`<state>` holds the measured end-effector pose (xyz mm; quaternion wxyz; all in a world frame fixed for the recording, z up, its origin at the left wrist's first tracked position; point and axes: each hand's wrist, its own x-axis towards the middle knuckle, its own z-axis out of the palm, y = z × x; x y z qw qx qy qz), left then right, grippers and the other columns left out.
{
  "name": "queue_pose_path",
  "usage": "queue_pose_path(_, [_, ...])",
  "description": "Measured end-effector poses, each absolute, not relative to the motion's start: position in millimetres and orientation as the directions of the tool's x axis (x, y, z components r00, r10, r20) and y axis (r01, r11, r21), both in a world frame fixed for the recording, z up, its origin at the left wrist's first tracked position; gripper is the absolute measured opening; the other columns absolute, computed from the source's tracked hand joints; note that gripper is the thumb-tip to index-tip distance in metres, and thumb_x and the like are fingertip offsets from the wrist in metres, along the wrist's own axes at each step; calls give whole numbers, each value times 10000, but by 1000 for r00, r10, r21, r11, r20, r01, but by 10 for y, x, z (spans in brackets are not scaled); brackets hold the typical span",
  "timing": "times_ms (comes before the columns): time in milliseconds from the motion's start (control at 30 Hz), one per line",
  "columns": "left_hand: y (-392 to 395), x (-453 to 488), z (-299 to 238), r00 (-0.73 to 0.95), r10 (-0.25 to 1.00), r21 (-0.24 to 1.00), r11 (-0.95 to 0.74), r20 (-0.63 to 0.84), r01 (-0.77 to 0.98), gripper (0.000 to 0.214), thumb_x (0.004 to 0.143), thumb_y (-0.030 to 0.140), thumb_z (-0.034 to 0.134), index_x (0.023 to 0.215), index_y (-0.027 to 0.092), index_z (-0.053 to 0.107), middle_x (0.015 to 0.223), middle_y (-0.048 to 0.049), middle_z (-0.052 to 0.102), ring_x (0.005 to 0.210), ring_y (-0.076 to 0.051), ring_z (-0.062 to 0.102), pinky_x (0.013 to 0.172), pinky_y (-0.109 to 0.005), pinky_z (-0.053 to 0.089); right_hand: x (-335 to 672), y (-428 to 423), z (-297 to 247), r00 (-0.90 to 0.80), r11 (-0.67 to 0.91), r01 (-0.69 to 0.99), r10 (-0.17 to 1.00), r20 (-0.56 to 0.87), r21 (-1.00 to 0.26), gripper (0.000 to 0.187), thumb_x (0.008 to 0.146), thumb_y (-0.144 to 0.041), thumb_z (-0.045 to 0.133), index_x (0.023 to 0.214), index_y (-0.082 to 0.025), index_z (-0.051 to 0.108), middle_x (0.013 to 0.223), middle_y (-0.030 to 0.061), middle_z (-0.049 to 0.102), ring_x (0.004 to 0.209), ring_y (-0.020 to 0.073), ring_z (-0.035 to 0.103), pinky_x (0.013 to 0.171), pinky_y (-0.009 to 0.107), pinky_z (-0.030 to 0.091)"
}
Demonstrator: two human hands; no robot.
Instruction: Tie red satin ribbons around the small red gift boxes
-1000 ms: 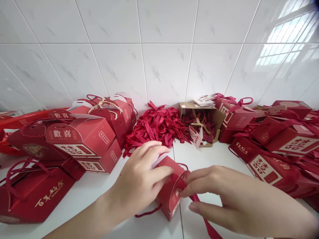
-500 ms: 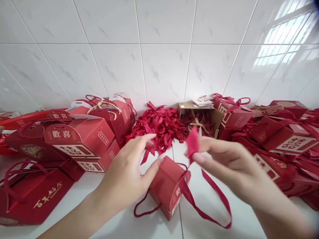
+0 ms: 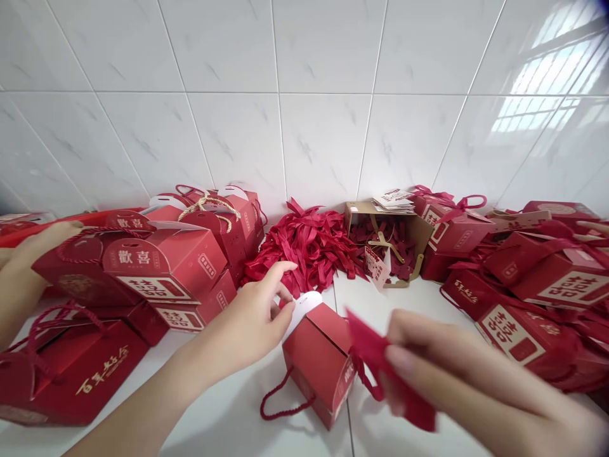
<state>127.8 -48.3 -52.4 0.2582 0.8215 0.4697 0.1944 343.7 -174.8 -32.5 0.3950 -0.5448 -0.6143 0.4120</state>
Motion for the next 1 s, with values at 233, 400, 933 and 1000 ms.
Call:
queue_pose_path(233, [-544,1303,-549,464,881,602,-419,90,680,570,865,406,425,1390,344,212,1018,-57,630,688,-167,628,624,-283,472,3162,-1253,-653,-325,-95,64,939,-111,-993,279,917,-398,425,805,-164,525,841,37,603,742,126,563,686,253,445])
queue_pose_path(400, [-569,1312,-522,480,877,625,-392,32,675,541,862,424,417,1375,324,278,921,-21,666,610,-145,577,595,-264,441,3149,-1149,-796,-312,-163,-9,938,-152,-987,250,874,-397,473,799,-161,510,890,48,621,661,114,579,573,236,417])
queue_pose_path(933, [-708,1324,-455,540,842,651,-400,-18,645,536,859,380,424,1370,296,287,737,10,660,610,-159,563,577,-242,423,3222,-1100,-773,-381,-203,64,900,-212,-977,203,865,-309,452,728,-161,473,746,4,608,480,56,544,420,157,351])
queue_pose_path(1000, [-748,1324,-441,549,836,659,-403,-18,635,545,854,389,434,1369,294,286,759,6,662,639,-165,588,590,-245,434,3239,-1097,-767,-396,-202,97,891,-224,-975,205,868,-314,445,734,-162,475,747,6,614,467,54,545,398,152,329])
